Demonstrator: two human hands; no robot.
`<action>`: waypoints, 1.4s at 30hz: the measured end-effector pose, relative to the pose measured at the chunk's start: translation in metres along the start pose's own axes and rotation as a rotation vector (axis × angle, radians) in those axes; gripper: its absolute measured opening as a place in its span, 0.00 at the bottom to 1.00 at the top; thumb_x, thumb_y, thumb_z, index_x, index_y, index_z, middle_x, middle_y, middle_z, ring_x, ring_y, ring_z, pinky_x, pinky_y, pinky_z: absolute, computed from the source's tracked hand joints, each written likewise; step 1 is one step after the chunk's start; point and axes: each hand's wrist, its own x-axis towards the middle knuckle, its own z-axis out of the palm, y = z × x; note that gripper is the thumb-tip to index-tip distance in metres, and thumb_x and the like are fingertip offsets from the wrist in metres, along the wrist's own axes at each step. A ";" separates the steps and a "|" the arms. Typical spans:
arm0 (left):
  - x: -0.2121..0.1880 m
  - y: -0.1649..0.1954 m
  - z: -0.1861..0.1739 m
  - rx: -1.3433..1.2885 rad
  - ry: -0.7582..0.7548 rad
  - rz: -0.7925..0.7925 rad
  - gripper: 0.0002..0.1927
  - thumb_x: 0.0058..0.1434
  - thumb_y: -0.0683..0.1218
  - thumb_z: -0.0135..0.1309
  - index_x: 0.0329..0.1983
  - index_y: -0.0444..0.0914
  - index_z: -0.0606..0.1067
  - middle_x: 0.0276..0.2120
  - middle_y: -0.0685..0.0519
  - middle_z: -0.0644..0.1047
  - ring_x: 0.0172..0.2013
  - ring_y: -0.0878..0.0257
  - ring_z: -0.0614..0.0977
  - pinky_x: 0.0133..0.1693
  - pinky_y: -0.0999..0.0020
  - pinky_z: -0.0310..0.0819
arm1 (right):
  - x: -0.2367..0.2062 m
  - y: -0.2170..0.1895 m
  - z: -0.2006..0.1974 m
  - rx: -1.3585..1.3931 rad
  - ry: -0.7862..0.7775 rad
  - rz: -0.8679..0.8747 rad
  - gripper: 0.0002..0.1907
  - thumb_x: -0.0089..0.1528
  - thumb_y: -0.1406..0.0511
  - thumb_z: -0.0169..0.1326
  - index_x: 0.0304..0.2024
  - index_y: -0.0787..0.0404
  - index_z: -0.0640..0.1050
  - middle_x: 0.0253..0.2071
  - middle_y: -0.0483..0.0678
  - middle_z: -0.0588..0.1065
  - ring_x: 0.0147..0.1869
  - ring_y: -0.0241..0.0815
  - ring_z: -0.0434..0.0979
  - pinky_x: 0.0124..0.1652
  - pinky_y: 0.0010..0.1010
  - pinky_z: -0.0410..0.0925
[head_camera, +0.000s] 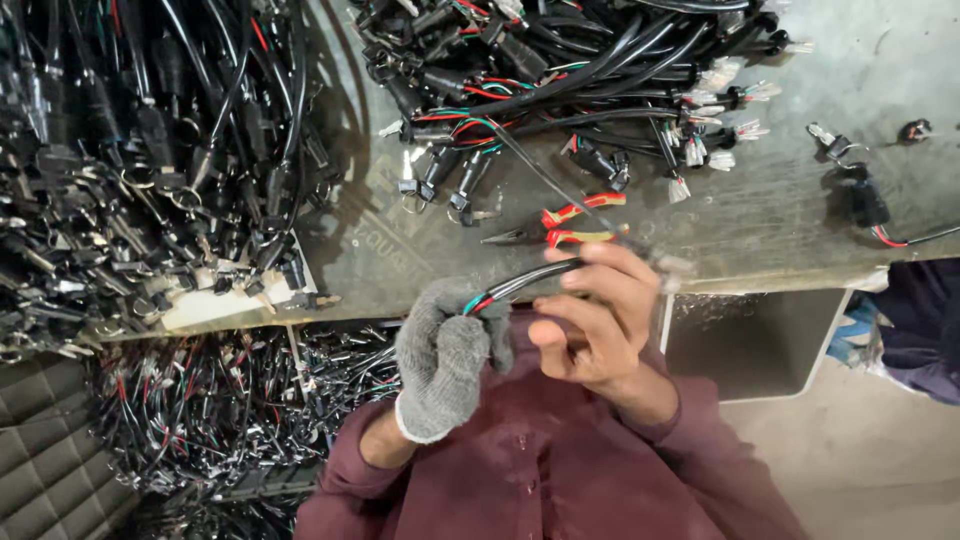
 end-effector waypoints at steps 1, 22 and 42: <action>-0.001 -0.001 0.003 -0.002 0.013 0.031 0.16 0.79 0.52 0.44 0.55 0.34 0.68 0.35 0.51 0.75 0.29 0.67 0.74 0.32 0.71 0.72 | -0.001 0.002 -0.002 -0.031 -0.003 -0.071 0.17 0.66 0.54 0.58 0.35 0.61 0.81 0.49 0.50 0.69 0.60 0.55 0.69 0.51 0.45 0.74; 0.051 -0.023 0.037 0.006 -0.439 -0.158 0.17 0.74 0.48 0.51 0.60 0.36 0.73 0.45 0.51 0.77 0.42 0.61 0.77 0.47 0.69 0.74 | 0.024 0.010 -0.064 1.525 0.255 1.047 0.31 0.75 0.42 0.35 0.37 0.60 0.71 0.17 0.42 0.58 0.22 0.40 0.59 0.36 0.40 0.62; 0.056 0.039 -0.007 0.159 -0.423 0.280 0.11 0.76 0.51 0.44 0.41 0.40 0.66 0.46 0.48 0.74 0.45 0.59 0.75 0.54 0.59 0.70 | 0.075 -0.018 -0.013 0.537 -0.747 0.295 0.27 0.68 0.50 0.54 0.49 0.70 0.75 0.36 0.56 0.77 0.39 0.57 0.79 0.36 0.41 0.71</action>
